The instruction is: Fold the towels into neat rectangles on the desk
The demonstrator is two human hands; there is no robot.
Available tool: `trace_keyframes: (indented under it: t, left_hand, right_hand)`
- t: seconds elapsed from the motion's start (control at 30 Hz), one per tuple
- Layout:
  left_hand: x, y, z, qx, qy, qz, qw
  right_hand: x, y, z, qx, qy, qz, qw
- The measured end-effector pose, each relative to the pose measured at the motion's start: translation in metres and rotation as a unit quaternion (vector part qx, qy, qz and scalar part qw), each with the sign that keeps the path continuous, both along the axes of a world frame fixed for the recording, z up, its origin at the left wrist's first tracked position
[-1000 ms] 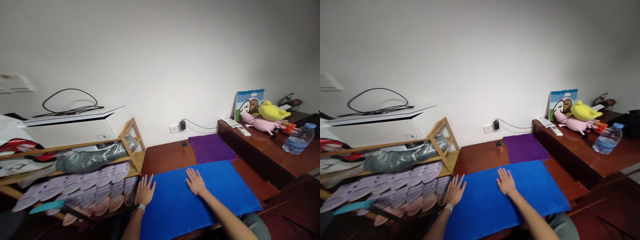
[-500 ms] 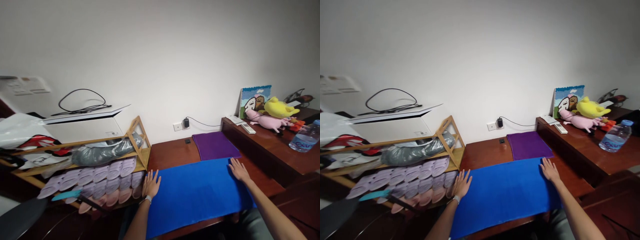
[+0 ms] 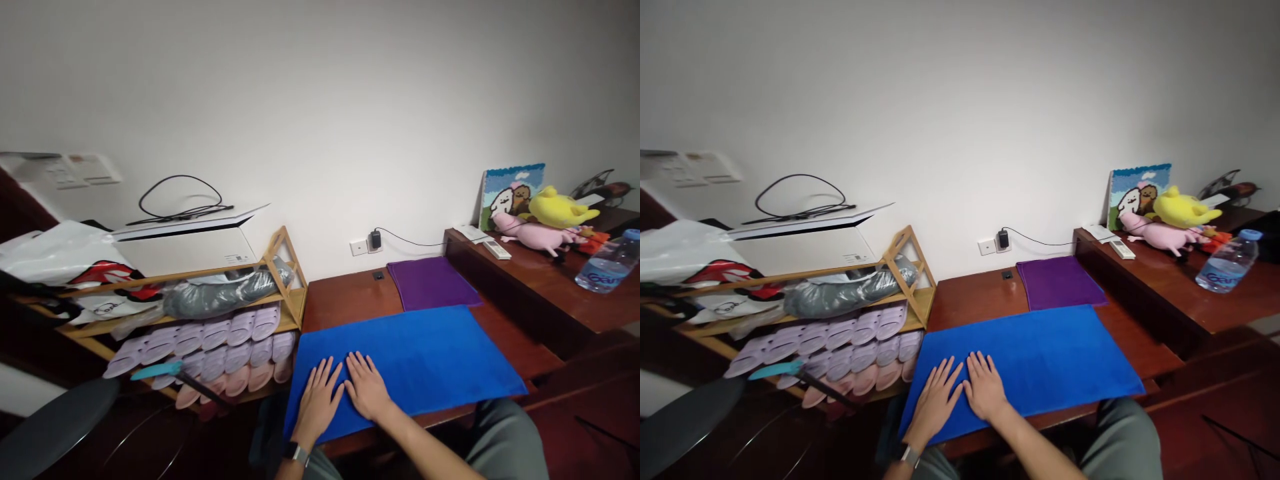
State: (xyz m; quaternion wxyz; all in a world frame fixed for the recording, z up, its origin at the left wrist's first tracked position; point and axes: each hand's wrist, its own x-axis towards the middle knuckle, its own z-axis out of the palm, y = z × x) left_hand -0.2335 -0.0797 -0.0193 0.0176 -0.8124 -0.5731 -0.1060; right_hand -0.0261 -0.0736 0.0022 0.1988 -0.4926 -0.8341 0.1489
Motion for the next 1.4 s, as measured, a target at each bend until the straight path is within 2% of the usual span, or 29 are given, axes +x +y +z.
trace_keyframes:
  t: [0.07,0.17,0.23,0.3,0.43,0.5,0.57,0.63,0.7,0.8,0.87,0.97,1.07,1.13,1.2,1.27,1.33,1.4]
  left_hand:
    - [-0.005,-0.01,-0.006,-0.017,0.003,0.031,0.999]
    - [-0.009,-0.013,-0.007,-0.03,0.003,0.047,0.998]
    - [-0.009,-0.011,-0.005,-0.031,-0.001,0.046,0.998]
    - [-0.009,-0.01,-0.005,-0.031,-0.007,0.043,0.999]
    - [-0.008,-0.009,-0.005,-0.035,-0.013,0.044,0.998]
    - [-0.007,-0.008,-0.006,-0.039,-0.014,0.048,0.998]
    - [-0.008,-0.008,-0.006,-0.048,-0.018,0.052,0.997]
    - [-0.01,-0.007,-0.006,-0.063,-0.023,0.052,0.996]
    - [-0.015,-0.004,-0.006,-0.068,-0.031,0.056,0.996]
    - [-0.019,0.008,-0.004,-0.041,-0.051,0.074,0.995]
    - [-0.016,0.021,0.001,-0.017,-0.058,0.069,0.996]
    - [-0.004,0.048,0.01,0.0,-0.048,0.029,0.998]
    - [-0.001,0.079,0.015,-0.011,-0.02,0.018,1.0]
    - [-0.009,0.095,0.013,-0.023,-0.002,0.048,0.999]
    - [-0.024,0.106,0.007,-0.037,0.009,0.081,0.996]
    - [-0.037,0.111,0.0,-0.045,0.014,0.095,0.994]
    - [-0.046,0.113,-0.006,-0.043,0.017,0.095,0.994]
    - [-0.048,0.113,-0.01,-0.034,0.016,0.092,0.995]
  right_hand:
    - [0.0,-0.001,-0.006,-0.019,-0.008,-0.004,1.0]
    - [0.038,-0.002,-0.018,-0.028,-0.031,-0.039,0.998]
    - [0.086,-0.003,-0.027,-0.024,-0.054,-0.086,0.995]
    - [0.15,-0.003,-0.036,-0.022,-0.086,-0.145,0.986]
    - [0.288,-0.006,-0.053,-0.048,-0.152,-0.284,0.946]
    - [0.344,-0.008,-0.058,-0.065,-0.165,-0.324,0.929]
    - [0.382,-0.009,-0.06,-0.083,-0.168,-0.333,0.924]
    - [0.399,-0.007,-0.059,-0.092,-0.169,-0.335,0.922]
    - [0.394,-0.001,-0.053,-0.078,-0.174,-0.341,0.92]
    - [0.343,0.017,-0.033,-0.035,-0.168,-0.319,0.932]
    - [0.286,0.031,-0.016,-0.019,-0.144,-0.271,0.952]
    - [0.181,0.053,0.005,-0.003,-0.087,-0.161,0.983]
    - [0.088,0.068,0.009,-0.016,-0.042,-0.069,0.997]
    - [0.051,0.077,0.004,-0.037,-0.029,-0.042,0.998]
    - [0.041,0.084,-0.005,-0.049,-0.03,-0.034,0.998]
    - [0.058,0.091,-0.013,-0.051,-0.043,-0.045,0.997]
    - [0.098,0.099,-0.019,-0.051,-0.066,-0.081,0.993]
    - [0.156,0.106,-0.022,-0.056,-0.099,-0.142,0.983]
